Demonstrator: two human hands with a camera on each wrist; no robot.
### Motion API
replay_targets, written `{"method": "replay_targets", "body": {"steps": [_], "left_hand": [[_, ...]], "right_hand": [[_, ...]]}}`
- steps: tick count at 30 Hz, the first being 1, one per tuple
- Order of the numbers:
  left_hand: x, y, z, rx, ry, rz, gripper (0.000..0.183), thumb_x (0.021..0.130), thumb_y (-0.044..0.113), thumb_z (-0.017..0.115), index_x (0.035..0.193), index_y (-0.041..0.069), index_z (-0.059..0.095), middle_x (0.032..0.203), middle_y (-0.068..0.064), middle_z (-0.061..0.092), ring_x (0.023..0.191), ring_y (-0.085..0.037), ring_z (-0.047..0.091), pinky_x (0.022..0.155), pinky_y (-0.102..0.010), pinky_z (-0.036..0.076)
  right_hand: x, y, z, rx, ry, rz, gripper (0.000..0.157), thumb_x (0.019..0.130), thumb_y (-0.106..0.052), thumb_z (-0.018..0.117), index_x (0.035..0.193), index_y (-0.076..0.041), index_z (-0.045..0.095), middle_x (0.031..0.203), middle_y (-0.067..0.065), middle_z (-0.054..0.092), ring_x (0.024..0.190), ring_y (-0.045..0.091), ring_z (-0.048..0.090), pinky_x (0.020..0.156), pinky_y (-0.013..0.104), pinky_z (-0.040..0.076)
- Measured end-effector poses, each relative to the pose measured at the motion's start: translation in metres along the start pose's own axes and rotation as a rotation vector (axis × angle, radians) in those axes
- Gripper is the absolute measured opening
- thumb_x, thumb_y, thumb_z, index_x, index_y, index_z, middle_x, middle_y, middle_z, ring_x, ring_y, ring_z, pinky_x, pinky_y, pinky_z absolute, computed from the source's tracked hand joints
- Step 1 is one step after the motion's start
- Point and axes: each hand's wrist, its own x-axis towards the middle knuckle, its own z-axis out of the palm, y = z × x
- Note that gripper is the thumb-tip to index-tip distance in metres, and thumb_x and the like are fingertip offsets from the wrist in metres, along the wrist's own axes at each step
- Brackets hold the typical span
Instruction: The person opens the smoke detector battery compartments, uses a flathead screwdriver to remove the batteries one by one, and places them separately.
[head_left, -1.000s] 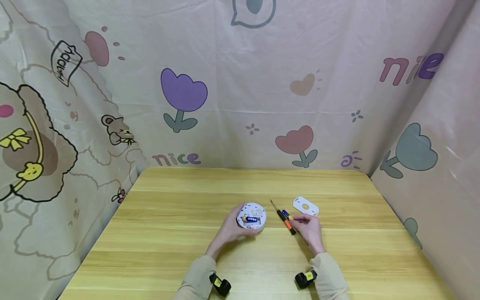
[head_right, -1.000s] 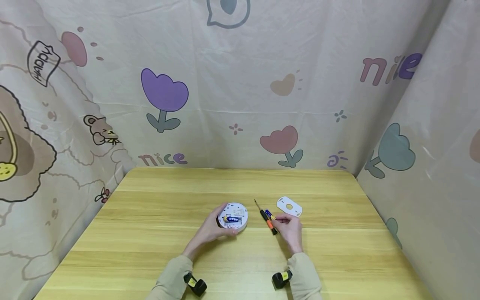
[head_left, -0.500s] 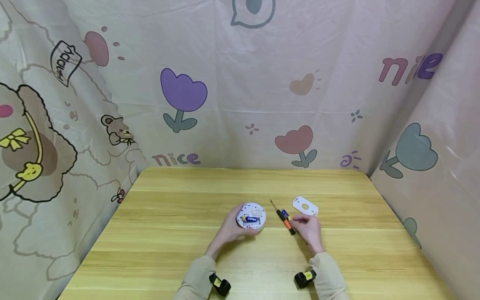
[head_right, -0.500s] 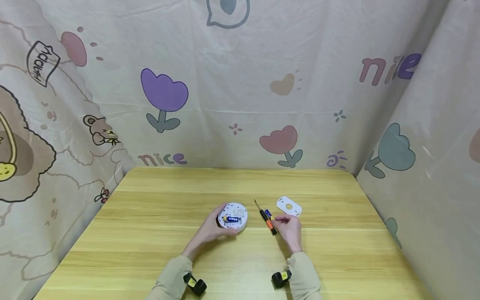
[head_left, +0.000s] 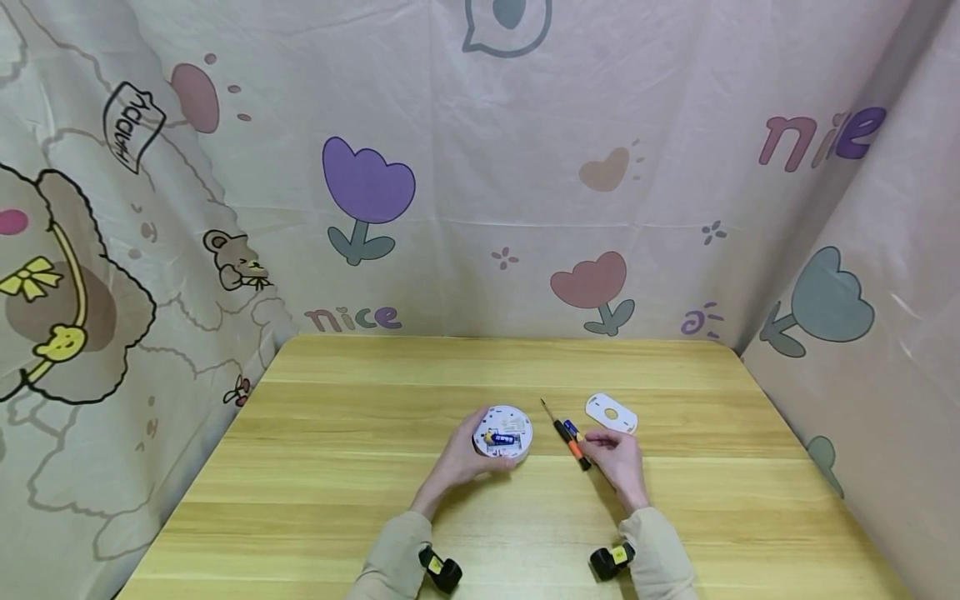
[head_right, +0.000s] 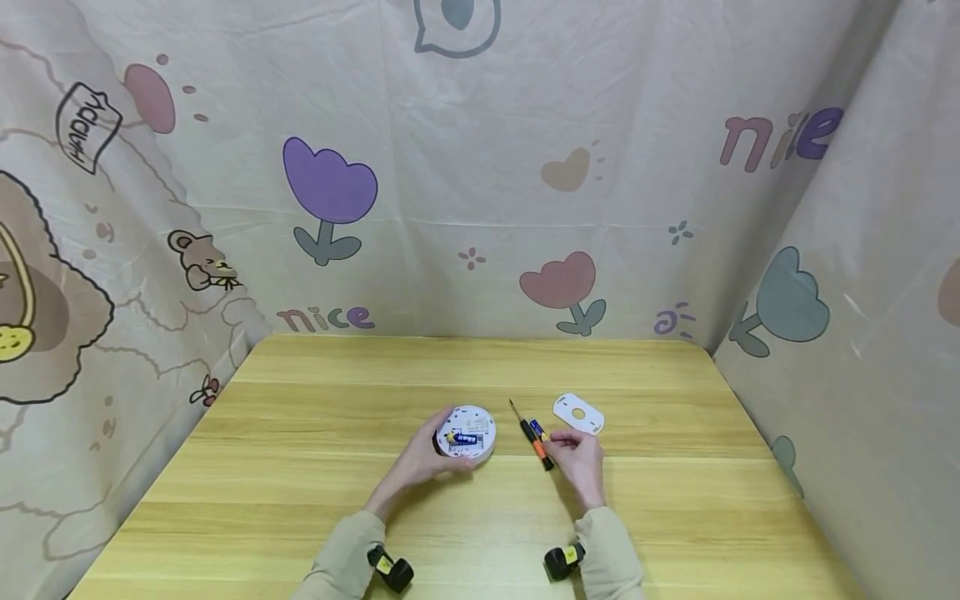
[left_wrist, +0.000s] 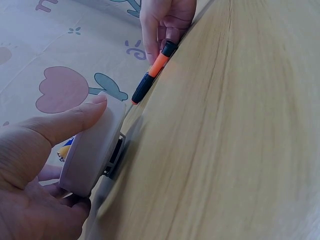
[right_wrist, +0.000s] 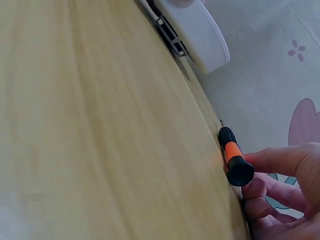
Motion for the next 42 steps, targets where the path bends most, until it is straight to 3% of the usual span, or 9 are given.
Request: {"method": "replay_targets", "body": {"steps": [10,15,21,29,34,42], "left_hand": [[0.000,0.001,0.000,0.009,0.003,-0.002,0.106,0.053,0.031,0.084,0.140,0.007,0.026,0.143,-0.017,0.031,0.130,-0.037,0.030,0.107,-0.057,0.023],[0.001,0.001,0.001,0.010,0.001,0.005,0.106,0.054,0.030,0.084,0.140,0.007,0.026,0.142,-0.017,0.032,0.130,-0.037,0.030,0.107,-0.057,0.023],[0.000,0.000,0.001,0.015,-0.004,0.009,0.106,0.054,0.030,0.083,0.140,0.007,0.026,0.142,-0.017,0.031,0.130,-0.037,0.029,0.107,-0.057,0.023],[0.000,0.000,0.001,0.025,-0.001,0.005,0.106,0.054,0.031,0.083,0.140,0.008,0.026,0.143,-0.017,0.030,0.131,-0.037,0.028,0.107,-0.056,0.023],[0.000,0.000,0.001,0.016,-0.006,0.006,0.106,0.054,0.031,0.083,0.140,0.007,0.025,0.144,-0.017,0.029,0.131,-0.037,0.028,0.107,-0.056,0.022],[0.000,0.001,0.000,0.023,-0.010,0.011,0.107,0.055,0.030,0.083,0.140,0.006,0.024,0.144,-0.016,0.029,0.131,-0.037,0.029,0.107,-0.057,0.023]], "right_hand": [[-0.004,-0.002,-0.001,0.118,-0.058,0.045,0.034,0.071,-0.009,0.071,0.103,-0.001,0.062,0.092,0.012,0.064,0.073,0.009,0.058,0.063,0.018,0.051],[-0.007,-0.004,-0.003,0.176,-0.060,0.024,0.034,0.074,-0.010,0.069,0.106,-0.001,0.061,0.095,0.012,0.064,0.073,0.006,0.058,0.064,0.019,0.052],[-0.008,-0.011,0.000,0.185,-0.065,-0.077,0.030,0.075,-0.008,0.068,0.103,0.001,0.062,0.096,0.019,0.064,0.069,0.004,0.058,0.061,0.018,0.051],[-0.012,-0.021,0.010,0.160,-0.180,-0.267,0.027,0.074,-0.006,0.069,0.098,0.003,0.063,0.098,0.021,0.063,0.080,0.012,0.061,0.073,0.016,0.052],[-0.014,-0.025,0.018,0.088,-0.209,-0.358,0.025,0.073,-0.011,0.071,0.097,-0.004,0.066,0.096,0.015,0.063,0.083,0.020,0.059,0.071,0.021,0.052],[-0.017,-0.036,0.030,-0.052,-0.271,-0.411,0.027,0.072,-0.019,0.073,0.098,-0.015,0.066,0.095,0.005,0.060,0.084,0.024,0.056,0.070,0.026,0.050]]}}
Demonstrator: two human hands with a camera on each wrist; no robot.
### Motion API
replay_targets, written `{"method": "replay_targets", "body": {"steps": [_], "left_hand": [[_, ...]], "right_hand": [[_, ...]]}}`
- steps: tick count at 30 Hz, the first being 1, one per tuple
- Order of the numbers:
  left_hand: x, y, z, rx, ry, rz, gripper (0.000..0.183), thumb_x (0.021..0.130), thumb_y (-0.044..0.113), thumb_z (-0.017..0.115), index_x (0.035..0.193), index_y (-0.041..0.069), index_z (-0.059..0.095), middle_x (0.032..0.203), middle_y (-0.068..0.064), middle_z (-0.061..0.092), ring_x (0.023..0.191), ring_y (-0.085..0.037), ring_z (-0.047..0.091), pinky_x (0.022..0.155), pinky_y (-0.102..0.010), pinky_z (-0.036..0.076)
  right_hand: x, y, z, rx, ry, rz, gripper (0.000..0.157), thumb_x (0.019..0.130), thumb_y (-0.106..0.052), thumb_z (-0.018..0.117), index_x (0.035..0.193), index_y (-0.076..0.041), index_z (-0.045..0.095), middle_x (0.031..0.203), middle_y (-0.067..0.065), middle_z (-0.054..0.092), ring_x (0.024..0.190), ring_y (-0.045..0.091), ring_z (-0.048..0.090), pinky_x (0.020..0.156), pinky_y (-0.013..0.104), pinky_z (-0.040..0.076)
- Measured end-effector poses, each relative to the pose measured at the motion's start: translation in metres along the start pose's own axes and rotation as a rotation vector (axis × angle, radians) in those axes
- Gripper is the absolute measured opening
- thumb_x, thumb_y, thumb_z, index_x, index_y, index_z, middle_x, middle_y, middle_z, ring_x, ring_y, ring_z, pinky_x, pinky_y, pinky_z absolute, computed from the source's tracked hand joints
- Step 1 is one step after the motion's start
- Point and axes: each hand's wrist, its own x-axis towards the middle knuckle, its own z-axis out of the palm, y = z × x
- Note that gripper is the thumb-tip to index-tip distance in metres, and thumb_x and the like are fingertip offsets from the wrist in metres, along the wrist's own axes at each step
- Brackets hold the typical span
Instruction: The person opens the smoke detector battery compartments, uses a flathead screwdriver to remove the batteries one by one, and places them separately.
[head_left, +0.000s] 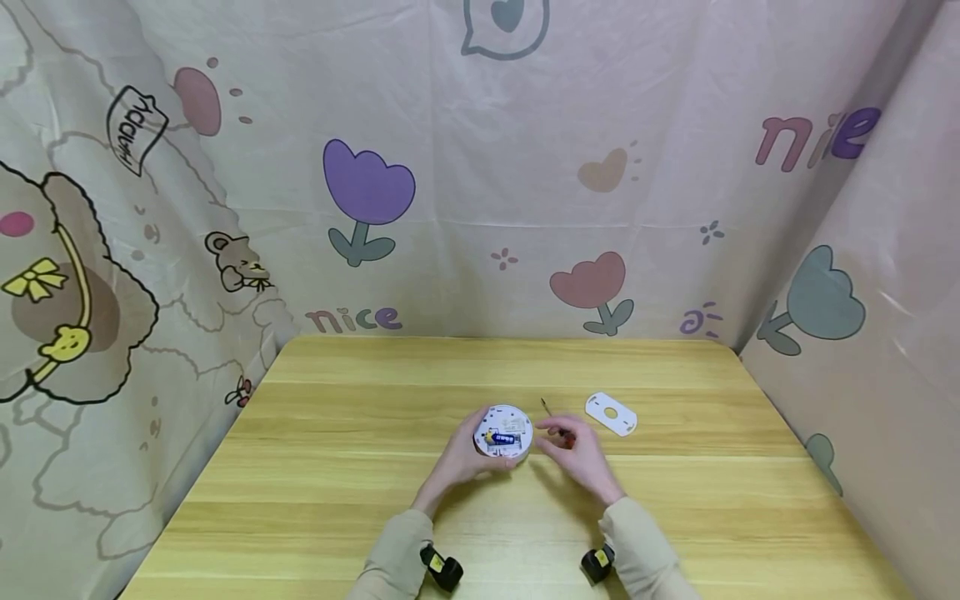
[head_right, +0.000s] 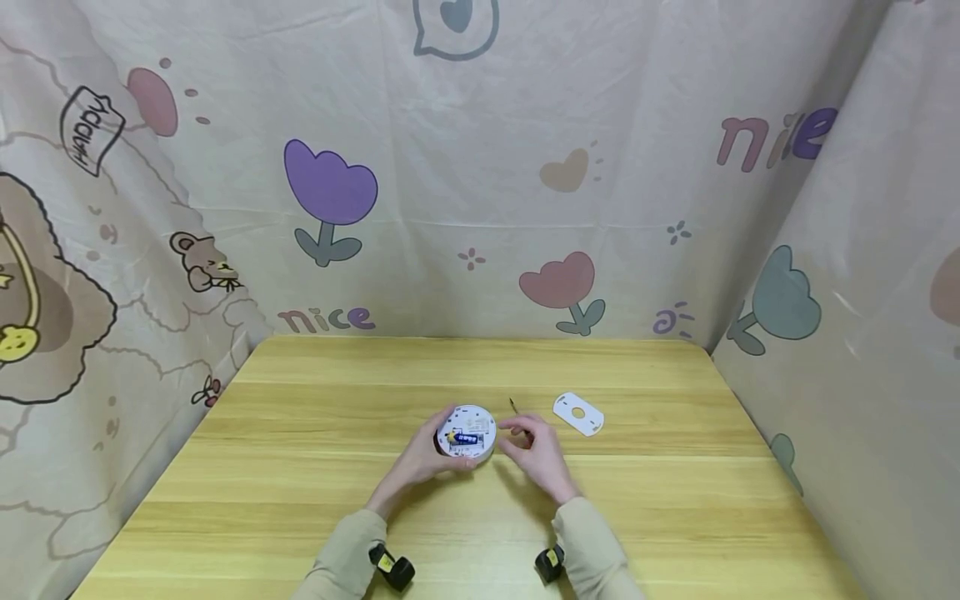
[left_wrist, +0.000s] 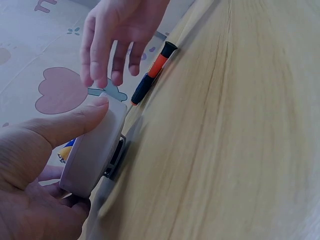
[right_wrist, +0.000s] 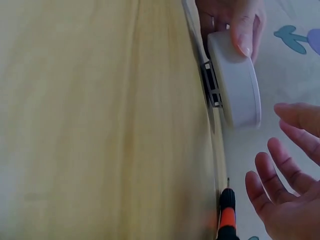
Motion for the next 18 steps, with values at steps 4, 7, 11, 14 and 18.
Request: {"method": "replay_targets", "body": {"steps": [4,7,11,14,18], "left_hand": [[0.000,0.000,0.000,0.003,-0.002,0.015,0.106,0.056,0.031,0.083,0.140,0.005,0.024,0.143,-0.018,0.031,0.129,-0.038,0.030,0.106,-0.058,0.024],[0.001,0.001,-0.001,0.000,-0.001,0.020,0.105,0.056,0.032,0.082,0.140,0.005,0.025,0.142,-0.018,0.031,0.128,-0.038,0.032,0.105,-0.058,0.025],[0.000,0.001,0.000,-0.007,-0.002,0.021,0.104,0.056,0.032,0.082,0.140,0.007,0.026,0.141,-0.016,0.034,0.127,-0.035,0.035,0.105,-0.056,0.027],[0.000,0.000,0.000,-0.016,-0.005,0.026,0.102,0.057,0.031,0.082,0.140,0.007,0.026,0.140,-0.014,0.036,0.125,-0.034,0.037,0.105,-0.055,0.029],[0.000,0.000,0.001,-0.031,-0.010,0.028,0.101,0.058,0.030,0.082,0.140,0.009,0.026,0.139,-0.013,0.037,0.123,-0.033,0.039,0.104,-0.054,0.030]], "right_hand": [[0.006,-0.004,0.006,-0.063,-0.033,-0.017,0.025,0.072,-0.020,0.073,0.097,-0.019,0.066,0.099,-0.003,0.059,0.086,0.020,0.055,0.073,0.033,0.051],[0.010,-0.005,0.011,-0.088,-0.056,-0.053,0.025,0.072,-0.019,0.072,0.097,-0.018,0.066,0.102,-0.004,0.059,0.088,0.018,0.055,0.075,0.035,0.052],[0.014,-0.007,0.016,-0.131,-0.093,-0.099,0.026,0.072,-0.019,0.072,0.097,-0.017,0.066,0.105,-0.002,0.056,0.093,0.018,0.055,0.077,0.034,0.052],[0.017,-0.008,0.019,-0.181,-0.114,-0.124,0.025,0.072,-0.022,0.073,0.096,-0.018,0.067,0.104,-0.002,0.055,0.094,0.015,0.052,0.079,0.034,0.052],[0.019,-0.011,0.021,-0.204,-0.119,-0.160,0.022,0.072,-0.021,0.073,0.093,-0.017,0.069,0.100,-0.002,0.054,0.092,0.015,0.050,0.078,0.037,0.050]]}}
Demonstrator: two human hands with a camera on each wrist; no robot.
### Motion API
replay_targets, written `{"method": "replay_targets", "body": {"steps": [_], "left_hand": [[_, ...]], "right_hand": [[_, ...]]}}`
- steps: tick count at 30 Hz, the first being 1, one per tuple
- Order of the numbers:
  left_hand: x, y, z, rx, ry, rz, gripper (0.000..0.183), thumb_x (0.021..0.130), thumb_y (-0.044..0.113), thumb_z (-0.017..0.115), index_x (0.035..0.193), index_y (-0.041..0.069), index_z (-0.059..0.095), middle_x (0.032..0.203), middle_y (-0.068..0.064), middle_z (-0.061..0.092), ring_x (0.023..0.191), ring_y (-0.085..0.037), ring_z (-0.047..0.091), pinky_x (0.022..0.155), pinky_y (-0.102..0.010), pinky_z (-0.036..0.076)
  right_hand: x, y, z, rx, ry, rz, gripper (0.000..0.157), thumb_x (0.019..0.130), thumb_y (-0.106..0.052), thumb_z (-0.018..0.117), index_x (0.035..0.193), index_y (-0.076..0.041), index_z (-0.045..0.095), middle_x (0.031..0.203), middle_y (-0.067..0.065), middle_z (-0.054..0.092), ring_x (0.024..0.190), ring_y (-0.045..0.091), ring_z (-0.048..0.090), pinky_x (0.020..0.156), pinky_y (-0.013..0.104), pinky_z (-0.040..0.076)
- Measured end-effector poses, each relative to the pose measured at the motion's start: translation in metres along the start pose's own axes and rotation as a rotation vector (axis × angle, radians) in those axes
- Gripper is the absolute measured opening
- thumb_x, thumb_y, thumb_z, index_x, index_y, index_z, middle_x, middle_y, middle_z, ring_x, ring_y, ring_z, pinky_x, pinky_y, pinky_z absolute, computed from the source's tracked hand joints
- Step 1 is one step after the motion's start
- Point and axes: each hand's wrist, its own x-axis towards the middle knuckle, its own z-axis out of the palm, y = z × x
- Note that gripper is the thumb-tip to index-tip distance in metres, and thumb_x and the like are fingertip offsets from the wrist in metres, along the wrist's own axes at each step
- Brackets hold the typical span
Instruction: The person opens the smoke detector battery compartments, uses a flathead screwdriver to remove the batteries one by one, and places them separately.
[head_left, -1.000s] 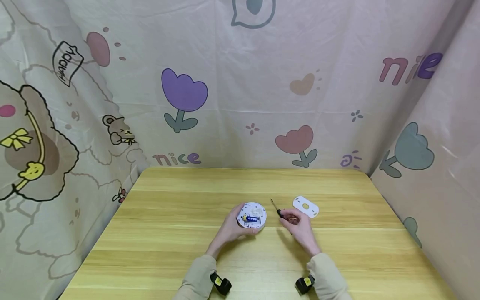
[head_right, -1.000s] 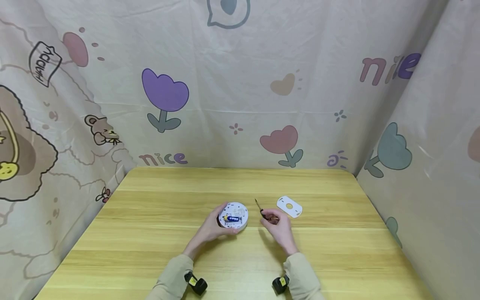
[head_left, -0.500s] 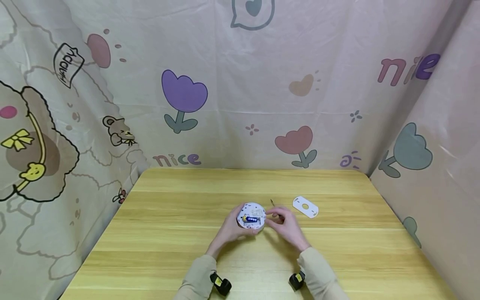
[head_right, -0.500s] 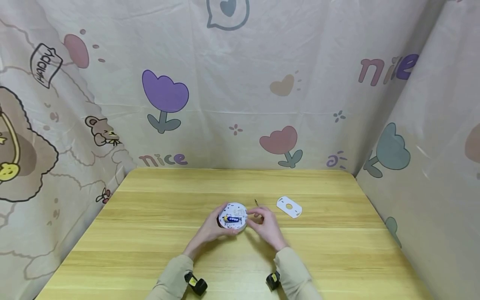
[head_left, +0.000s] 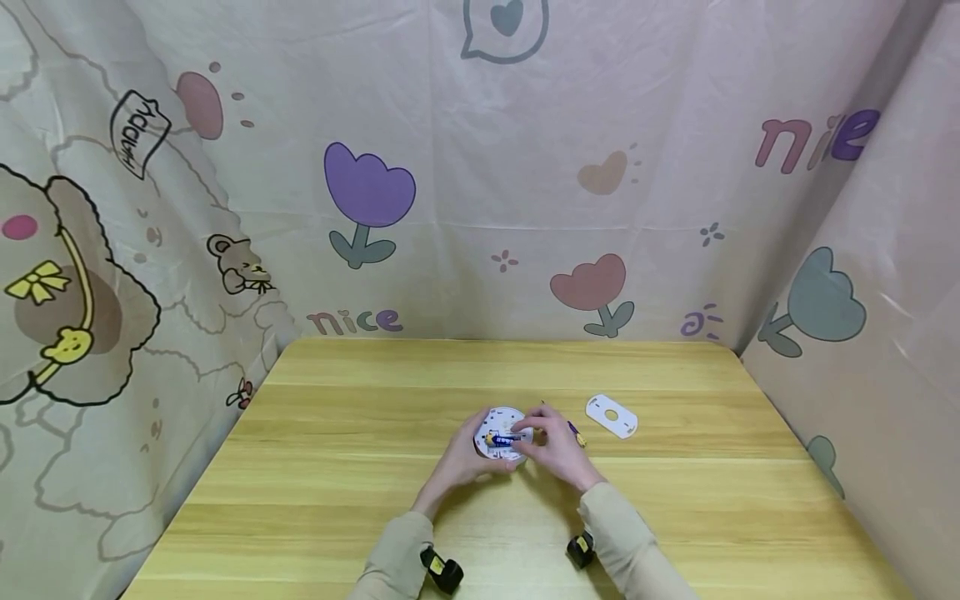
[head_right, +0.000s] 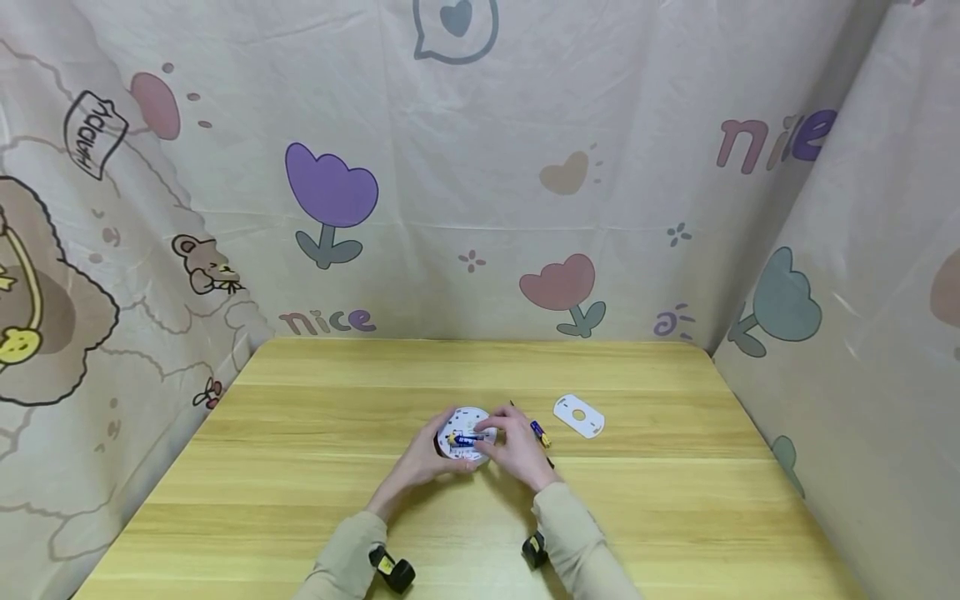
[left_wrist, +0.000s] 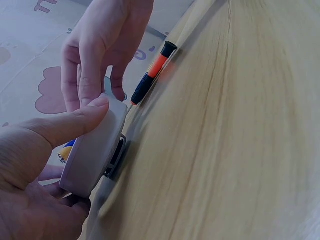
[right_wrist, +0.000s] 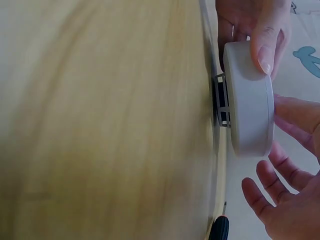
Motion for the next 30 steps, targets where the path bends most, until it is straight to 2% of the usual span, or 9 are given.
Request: {"method": "replay_targets", "body": {"steps": [7,21,30], "left_hand": [[0.000,-0.001,0.000,0.001,-0.004,0.011,0.101,0.059,0.032,0.081,0.139,0.007,0.026,0.137,-0.014,0.038,0.120,-0.033,0.041,0.102,-0.054,0.033],[-0.001,0.000,0.000,0.021,-0.002,0.000,0.104,0.058,0.034,0.081,0.140,0.006,0.025,0.139,-0.016,0.036,0.122,-0.033,0.040,0.104,-0.052,0.032],[-0.001,0.002,-0.001,0.007,-0.009,0.022,0.103,0.058,0.030,0.082,0.140,0.004,0.024,0.137,-0.017,0.038,0.116,-0.030,0.045,0.100,-0.049,0.037]], "right_hand": [[0.005,-0.001,0.003,-0.045,-0.012,0.008,0.021,0.070,-0.024,0.075,0.089,-0.019,0.069,0.097,-0.005,0.054,0.093,0.013,0.047,0.083,0.034,0.042],[0.016,-0.007,0.004,-0.166,-0.064,-0.017,0.020,0.064,-0.031,0.077,0.081,-0.025,0.067,0.099,-0.005,0.055,0.097,0.017,0.045,0.089,0.041,0.036],[0.024,-0.007,0.005,-0.194,-0.091,-0.077,0.021,0.059,-0.029,0.081,0.075,-0.026,0.067,0.099,-0.004,0.055,0.100,0.019,0.044,0.095,0.046,0.030]]}}
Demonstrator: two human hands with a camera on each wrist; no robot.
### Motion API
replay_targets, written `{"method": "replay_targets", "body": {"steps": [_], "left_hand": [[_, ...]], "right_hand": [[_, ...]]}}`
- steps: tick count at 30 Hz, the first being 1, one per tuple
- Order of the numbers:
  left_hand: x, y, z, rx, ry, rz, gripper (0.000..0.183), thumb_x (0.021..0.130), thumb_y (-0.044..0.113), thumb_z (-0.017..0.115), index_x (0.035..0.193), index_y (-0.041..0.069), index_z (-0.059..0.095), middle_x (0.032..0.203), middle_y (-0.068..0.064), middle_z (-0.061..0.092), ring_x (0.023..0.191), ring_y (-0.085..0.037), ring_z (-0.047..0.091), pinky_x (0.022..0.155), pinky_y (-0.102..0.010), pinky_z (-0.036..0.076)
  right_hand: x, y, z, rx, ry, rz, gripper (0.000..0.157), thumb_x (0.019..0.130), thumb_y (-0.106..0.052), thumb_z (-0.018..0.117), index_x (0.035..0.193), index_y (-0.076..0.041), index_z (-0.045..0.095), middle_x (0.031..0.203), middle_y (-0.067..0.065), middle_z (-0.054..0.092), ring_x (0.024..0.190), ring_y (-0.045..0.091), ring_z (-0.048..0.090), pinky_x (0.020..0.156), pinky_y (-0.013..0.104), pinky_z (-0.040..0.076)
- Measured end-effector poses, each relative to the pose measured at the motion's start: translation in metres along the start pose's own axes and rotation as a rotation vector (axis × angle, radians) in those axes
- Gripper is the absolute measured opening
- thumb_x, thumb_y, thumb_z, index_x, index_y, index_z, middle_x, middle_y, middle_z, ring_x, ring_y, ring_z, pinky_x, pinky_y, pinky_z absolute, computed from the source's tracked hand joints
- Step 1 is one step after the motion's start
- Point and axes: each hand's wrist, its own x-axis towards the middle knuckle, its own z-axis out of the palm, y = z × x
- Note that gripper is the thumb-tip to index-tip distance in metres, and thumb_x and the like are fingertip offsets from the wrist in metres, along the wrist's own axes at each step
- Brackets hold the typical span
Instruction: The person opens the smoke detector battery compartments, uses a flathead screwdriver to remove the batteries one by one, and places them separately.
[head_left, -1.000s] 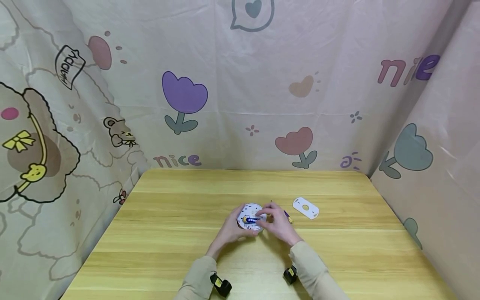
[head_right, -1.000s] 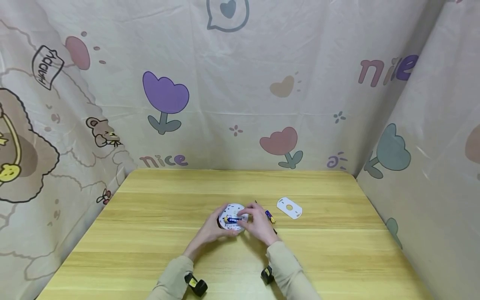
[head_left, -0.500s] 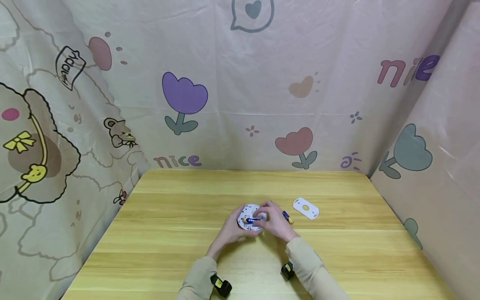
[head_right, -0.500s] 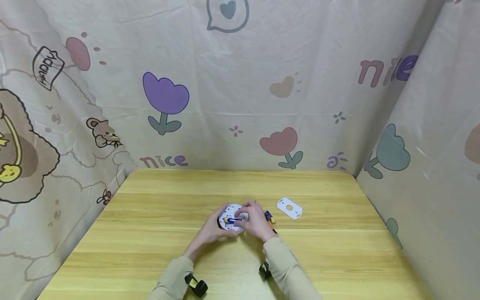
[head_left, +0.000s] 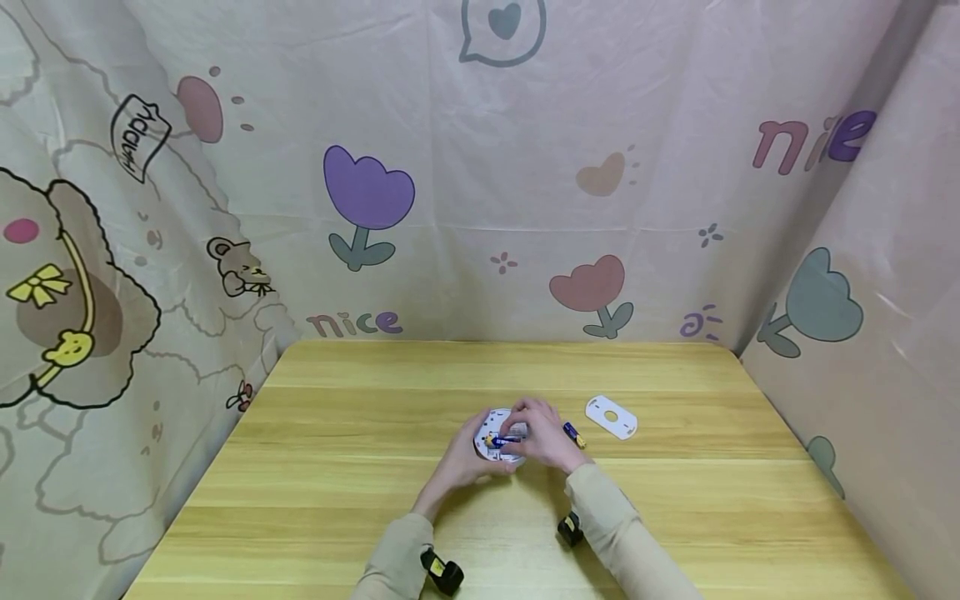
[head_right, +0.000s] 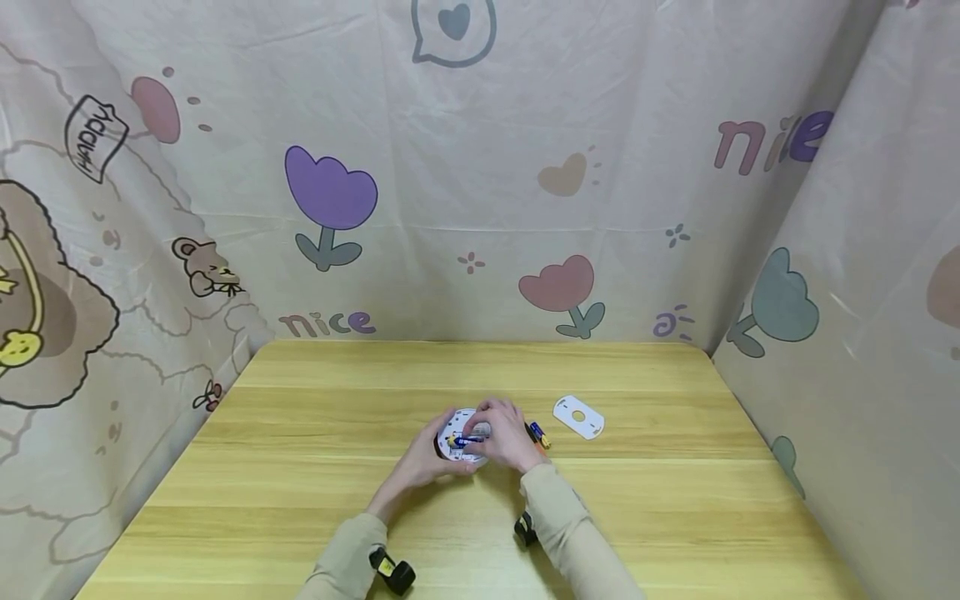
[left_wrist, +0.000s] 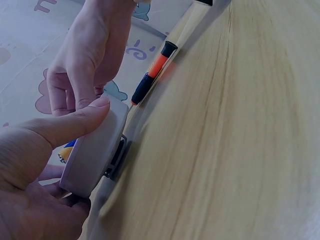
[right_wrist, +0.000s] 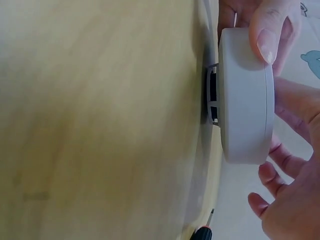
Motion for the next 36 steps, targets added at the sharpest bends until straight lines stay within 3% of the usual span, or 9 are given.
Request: {"method": "replay_targets", "body": {"steps": [8,15,21,30,36], "left_hand": [[0.000,-0.002,0.001,-0.009,-0.004,-0.018,0.104,0.058,0.031,0.082,0.140,0.005,0.023,0.139,-0.017,0.036,0.118,-0.032,0.043,0.102,-0.049,0.036],[0.001,-0.004,0.001,0.007,-0.004,-0.017,0.104,0.059,0.033,0.081,0.140,0.005,0.023,0.139,-0.017,0.035,0.118,-0.032,0.043,0.102,-0.049,0.036],[0.001,-0.003,0.001,0.002,0.003,-0.009,0.104,0.059,0.032,0.081,0.140,0.001,0.022,0.140,-0.020,0.033,0.119,-0.035,0.042,0.102,-0.052,0.034],[0.001,-0.001,0.002,-0.018,0.005,0.011,0.103,0.058,0.029,0.082,0.139,0.000,0.024,0.138,-0.021,0.036,0.118,-0.035,0.043,0.102,-0.051,0.035],[0.001,-0.001,0.002,-0.019,0.011,0.008,0.104,0.057,0.030,0.082,0.139,0.000,0.024,0.138,-0.021,0.037,0.119,-0.035,0.043,0.103,-0.052,0.033]], "right_hand": [[0.002,0.002,0.002,0.013,-0.028,-0.024,0.018,0.062,-0.027,0.079,0.073,-0.024,0.067,0.101,-0.005,0.055,0.102,0.015,0.041,0.095,0.044,0.028],[0.000,0.002,0.001,-0.061,-0.056,-0.099,0.015,0.070,-0.030,0.073,0.080,-0.023,0.064,0.106,-0.004,0.056,0.103,0.015,0.041,0.098,0.047,0.029],[-0.002,0.004,0.003,-0.083,-0.053,-0.093,0.015,0.073,-0.032,0.070,0.082,-0.023,0.062,0.105,-0.008,0.054,0.103,0.013,0.040,0.099,0.045,0.029],[-0.008,0.004,0.004,-0.041,0.003,-0.104,0.012,0.076,-0.025,0.068,0.084,-0.023,0.060,0.101,-0.008,0.057,0.100,0.012,0.042,0.099,0.046,0.030],[-0.010,0.004,0.004,0.058,0.064,-0.087,0.012,0.079,-0.018,0.065,0.089,-0.019,0.059,0.091,-0.004,0.058,0.092,0.012,0.046,0.093,0.038,0.031]]}}
